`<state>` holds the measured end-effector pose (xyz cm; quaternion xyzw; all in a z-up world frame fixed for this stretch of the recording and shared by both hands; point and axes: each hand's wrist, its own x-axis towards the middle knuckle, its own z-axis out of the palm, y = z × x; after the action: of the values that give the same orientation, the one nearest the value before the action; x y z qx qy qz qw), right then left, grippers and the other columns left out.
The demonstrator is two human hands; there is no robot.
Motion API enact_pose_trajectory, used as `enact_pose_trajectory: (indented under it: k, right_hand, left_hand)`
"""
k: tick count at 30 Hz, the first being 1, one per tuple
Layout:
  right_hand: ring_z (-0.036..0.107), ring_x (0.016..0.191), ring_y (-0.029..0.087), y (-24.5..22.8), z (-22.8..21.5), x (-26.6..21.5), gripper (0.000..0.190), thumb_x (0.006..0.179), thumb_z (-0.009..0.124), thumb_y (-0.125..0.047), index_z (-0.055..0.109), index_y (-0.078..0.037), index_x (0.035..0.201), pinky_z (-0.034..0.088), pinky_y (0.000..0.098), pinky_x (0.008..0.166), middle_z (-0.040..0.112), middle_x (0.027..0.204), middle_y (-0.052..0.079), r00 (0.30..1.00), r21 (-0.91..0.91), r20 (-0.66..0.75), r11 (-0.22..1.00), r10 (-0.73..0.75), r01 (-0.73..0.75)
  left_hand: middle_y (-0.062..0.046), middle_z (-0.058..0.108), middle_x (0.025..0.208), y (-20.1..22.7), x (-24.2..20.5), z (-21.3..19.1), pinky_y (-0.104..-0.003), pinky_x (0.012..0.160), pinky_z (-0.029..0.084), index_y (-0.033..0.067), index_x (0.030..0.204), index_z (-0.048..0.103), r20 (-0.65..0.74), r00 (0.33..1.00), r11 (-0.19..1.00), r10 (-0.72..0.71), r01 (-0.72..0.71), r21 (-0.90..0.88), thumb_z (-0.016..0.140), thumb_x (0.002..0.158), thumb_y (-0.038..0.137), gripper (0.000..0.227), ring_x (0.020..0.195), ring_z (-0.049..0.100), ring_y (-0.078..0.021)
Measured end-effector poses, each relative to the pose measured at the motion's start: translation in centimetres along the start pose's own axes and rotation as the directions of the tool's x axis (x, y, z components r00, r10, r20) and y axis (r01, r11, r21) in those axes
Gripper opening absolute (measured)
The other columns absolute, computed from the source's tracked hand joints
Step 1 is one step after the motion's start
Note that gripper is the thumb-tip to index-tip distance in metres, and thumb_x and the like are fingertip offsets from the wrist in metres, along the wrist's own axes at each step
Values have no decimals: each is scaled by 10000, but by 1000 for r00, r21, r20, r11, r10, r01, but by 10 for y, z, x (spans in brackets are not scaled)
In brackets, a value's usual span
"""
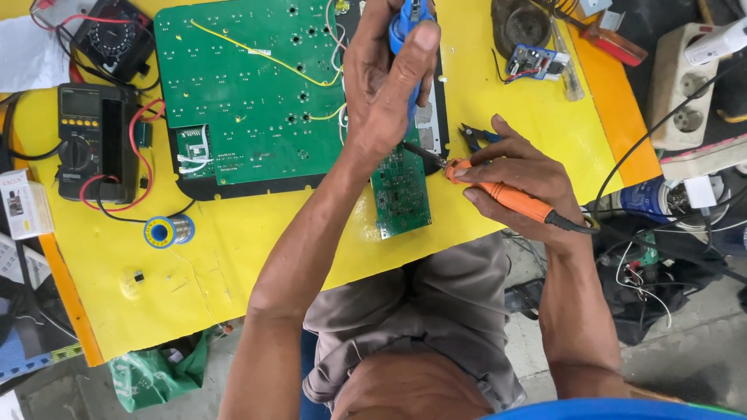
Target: The person uses a soldering iron and a desoldering pump to remove and reattach components on a green circuit board. They also use pliers to cut wires and manipulate parts on the board.
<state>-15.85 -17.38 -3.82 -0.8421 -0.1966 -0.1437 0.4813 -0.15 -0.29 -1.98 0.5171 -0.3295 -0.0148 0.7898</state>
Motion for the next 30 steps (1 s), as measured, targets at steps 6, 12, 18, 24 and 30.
enact_pose_trajectory:
  k: [6, 12, 18, 24, 30]
  right_hand:
    - [754, 1017, 259, -8, 1, -8, 96, 971, 713, -23, 694, 30, 1048, 260, 565, 1382, 748, 1099, 169, 977, -11, -194, 996, -92, 92]
    - [761, 939, 408, 14, -23, -50, 250, 1098, 677, -226, 623, 15, 1137, 462, 540, 1393, 698, 1065, 263, 807, 46, -585, 997, 81, -67]
    - [728, 1093, 470, 41, -46, -42, 401, 1130, 672, -291, 627, 97, 1221, 637, 452, 703, 666, 1066, 322, 624, 41, -779, 998, 60, -44]
    - [732, 987, 414, 55, -56, -27, 341, 1085, 680, -285, 679, 49, 1150, 690, 464, 714, 669, 1127, 192, 570, 50, -819, 997, 71, -53]
    - [722, 1044, 445, 55, -56, -4, 347, 1117, 630, -280, 634, 61, 1180, 703, 482, 771, 620, 1112, 218, 662, 40, -747, 998, 60, -45]
  left_hand:
    - [-128, 599, 959, 22, -8, -20, -334, 538, 532, 145, 1289, 503, -179, 982, 988, 65, -88, -128, 568, 1083, 527, 438, 722, 596, -204]
    - [80, 436, 715, 108, -62, -56, -289, 614, 409, 221, 1130, 571, -328, 901, 563, -285, 434, 703, 740, 943, 437, 332, 644, 439, -89]
    - [15, 598, 730, 71, -109, -42, -347, 701, 451, 153, 1096, 618, -388, 571, 301, -723, 767, 567, 815, 818, 449, 451, 721, 544, -155]
    - [-13, 420, 607, 56, -123, -50, -312, 420, 422, 104, 1075, 588, -353, 550, 456, -757, 832, 316, 777, 914, 170, 258, 467, 411, -134]
    - [-10, 426, 578, 48, -130, -62, -321, 436, 433, 93, 1040, 567, -300, 594, 525, -747, 803, 282, 756, 924, 140, 226, 433, 405, -135]
